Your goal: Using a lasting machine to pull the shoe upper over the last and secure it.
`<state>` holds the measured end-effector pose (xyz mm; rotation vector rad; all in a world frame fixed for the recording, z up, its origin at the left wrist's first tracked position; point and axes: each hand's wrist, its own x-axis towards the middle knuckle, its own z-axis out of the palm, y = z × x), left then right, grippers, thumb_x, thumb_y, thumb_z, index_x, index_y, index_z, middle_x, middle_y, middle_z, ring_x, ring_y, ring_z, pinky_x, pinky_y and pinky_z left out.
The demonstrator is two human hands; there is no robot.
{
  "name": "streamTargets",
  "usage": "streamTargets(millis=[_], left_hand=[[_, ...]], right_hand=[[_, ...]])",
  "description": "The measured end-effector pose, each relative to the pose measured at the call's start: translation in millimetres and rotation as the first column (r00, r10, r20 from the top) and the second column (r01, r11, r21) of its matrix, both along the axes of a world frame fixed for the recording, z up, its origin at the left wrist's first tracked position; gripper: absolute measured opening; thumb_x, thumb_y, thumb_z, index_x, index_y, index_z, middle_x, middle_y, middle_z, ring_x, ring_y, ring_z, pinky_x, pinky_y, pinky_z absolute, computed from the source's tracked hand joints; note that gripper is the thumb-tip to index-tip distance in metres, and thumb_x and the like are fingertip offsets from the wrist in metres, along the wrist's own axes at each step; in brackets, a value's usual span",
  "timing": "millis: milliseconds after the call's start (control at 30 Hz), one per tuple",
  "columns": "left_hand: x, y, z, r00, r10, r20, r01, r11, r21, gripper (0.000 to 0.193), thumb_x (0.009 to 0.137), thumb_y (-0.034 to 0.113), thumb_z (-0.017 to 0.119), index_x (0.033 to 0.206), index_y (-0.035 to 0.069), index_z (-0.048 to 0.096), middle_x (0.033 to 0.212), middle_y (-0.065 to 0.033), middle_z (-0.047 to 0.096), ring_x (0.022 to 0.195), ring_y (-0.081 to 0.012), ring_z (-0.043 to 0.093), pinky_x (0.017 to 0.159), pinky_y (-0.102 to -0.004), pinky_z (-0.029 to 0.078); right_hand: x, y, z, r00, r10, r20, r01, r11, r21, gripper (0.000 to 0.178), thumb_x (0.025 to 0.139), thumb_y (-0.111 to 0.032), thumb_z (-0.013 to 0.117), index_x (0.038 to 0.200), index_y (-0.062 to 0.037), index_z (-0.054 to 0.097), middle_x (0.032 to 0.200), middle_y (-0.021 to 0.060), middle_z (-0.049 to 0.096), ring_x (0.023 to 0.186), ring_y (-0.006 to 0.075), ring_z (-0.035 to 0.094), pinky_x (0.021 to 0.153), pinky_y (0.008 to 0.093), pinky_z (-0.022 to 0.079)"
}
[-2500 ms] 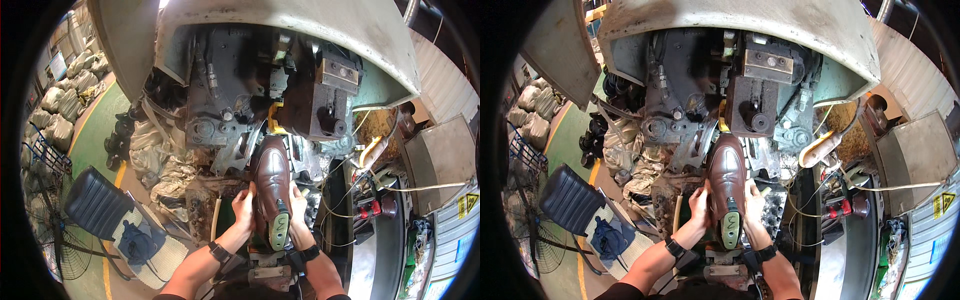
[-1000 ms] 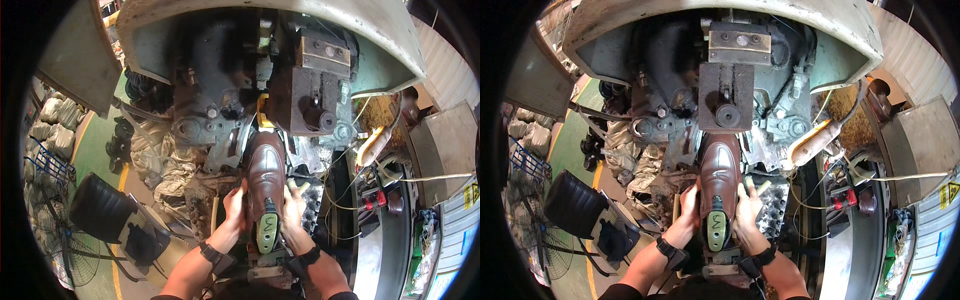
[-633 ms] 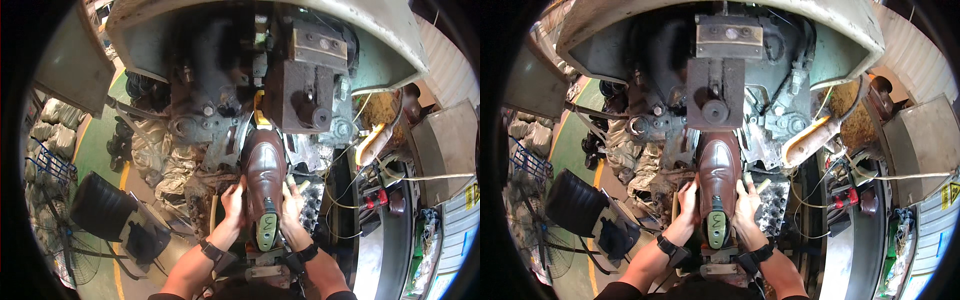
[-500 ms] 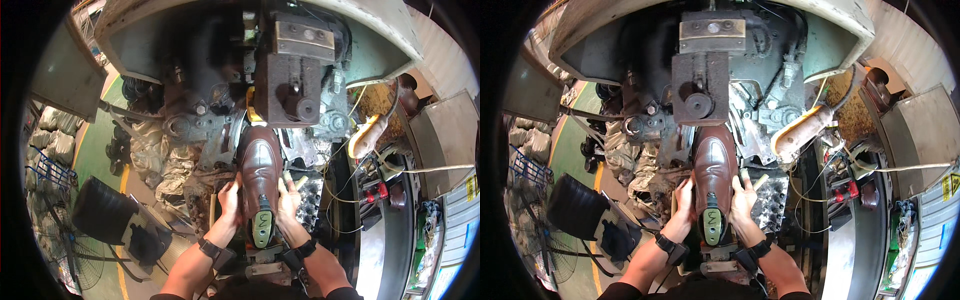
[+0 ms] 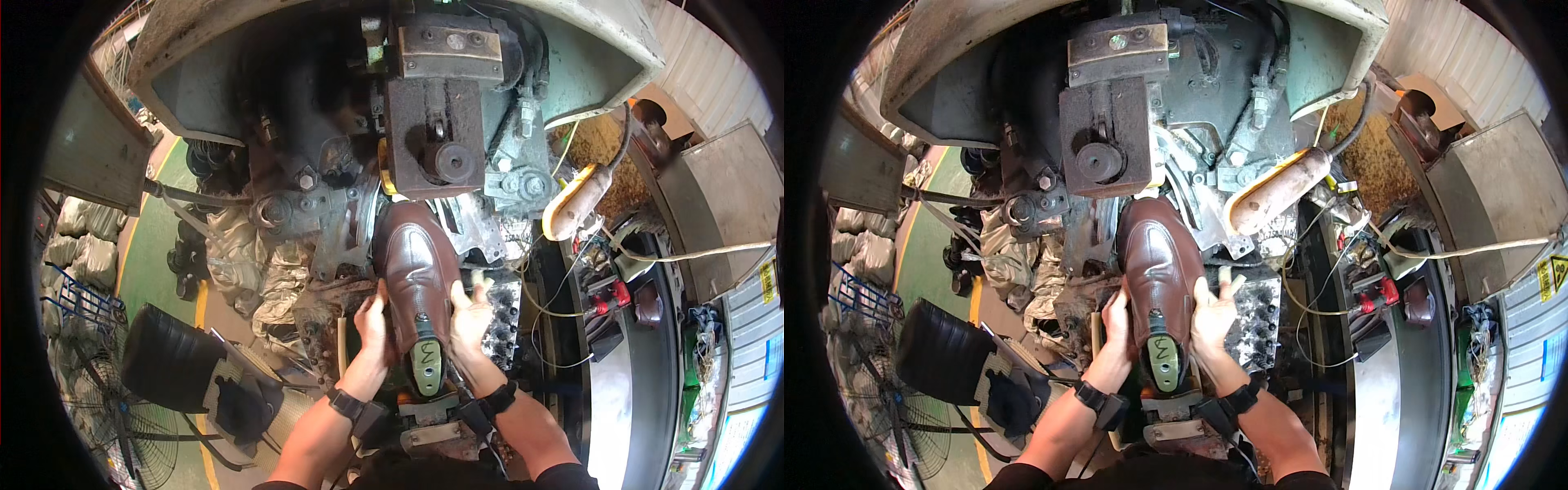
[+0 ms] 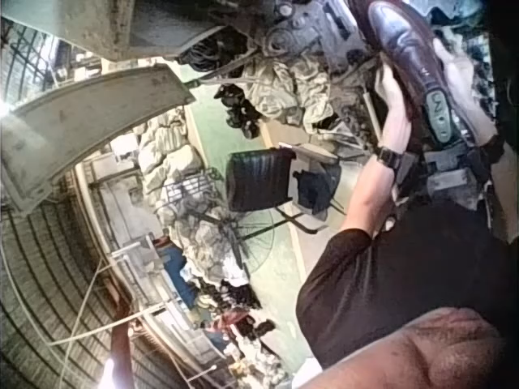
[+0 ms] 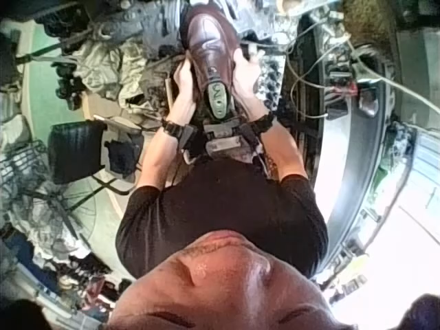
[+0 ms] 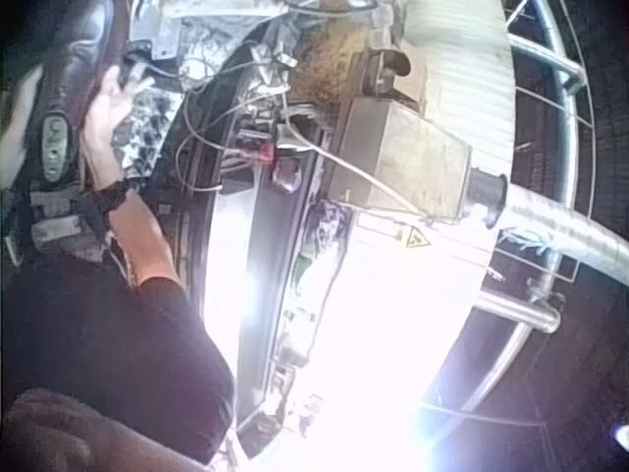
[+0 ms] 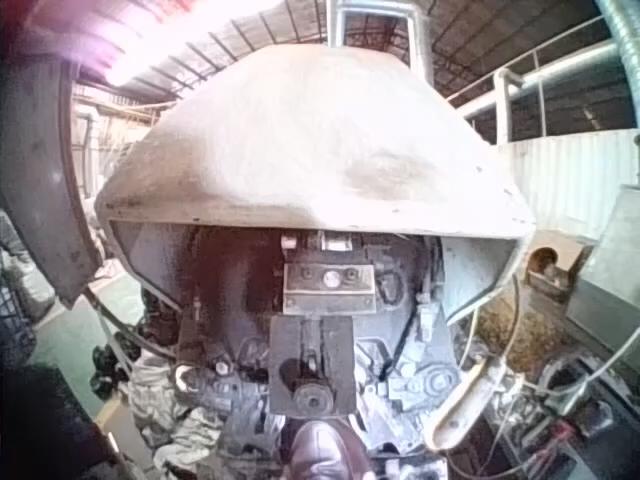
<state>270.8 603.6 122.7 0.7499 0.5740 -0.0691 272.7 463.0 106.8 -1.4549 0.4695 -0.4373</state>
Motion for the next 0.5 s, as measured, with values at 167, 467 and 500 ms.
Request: streamTargets(millis=[167, 467, 500], left_hand=[[-4.7, 17.7, 20.3, 0.998, -0.06, 0.026, 0.057, 0.992, 0.116, 0.034, 0.102, 0.03, 0.064, 0.104, -0.004, 0.064, 0.098, -0.0156, 0.072, 0.082, -0.0244, 0.073, 0.072, -0.0386, 0.063], [-4.0, 15.8, 6.4, 0.999, -0.042, 0.026, 0.04, 0.997, 0.069, 0.033, 0.1, 0.031, 0.067, 0.094, -0.001, 0.065, 0.09, -0.0091, 0.069, 0.078, -0.0182, 0.068, 0.07, -0.0342, 0.058], [-3.7, 13.8, -8.0, 0.999, 0.017, 0.027, -0.021, 0.989, 0.147, 0.032, 0.1, 0.031, 0.068, 0.091, 0.001, 0.065, 0.088, -0.0069, 0.068, 0.077, -0.0159, 0.065, 0.07, -0.0321, 0.055]], right_hand=[[-7.9, 16.1, 9.2, 0.995, 0.097, 0.019, -0.088, 0.785, 0.614, 0.075, 0.093, -0.003, 0.071, 0.156, 0.0043, 0.03, 0.138, 0.0186, 0.055, 0.114, 0.0192, 0.059, 0.096, 0.0308, 0.05], [-7.7, 16.4, 11.4, 0.995, 0.092, 0.022, -0.083, 0.741, 0.666, 0.073, 0.093, -0.004, 0.072, 0.154, 0.0047, 0.031, 0.125, 0.0137, 0.06, 0.104, 0.0169, 0.061, 0.093, 0.0305, 0.052], [-2.4, 13.3, 2.7, 0.991, 0.116, 0.063, -0.129, 0.749, 0.649, 0.072, 0.093, -0.005, 0.072, 0.152, 0.0055, 0.034, 0.126, 0.0133, 0.06, 0.105, 0.0165, 0.061, 0.094, 0.0301, 0.052]])
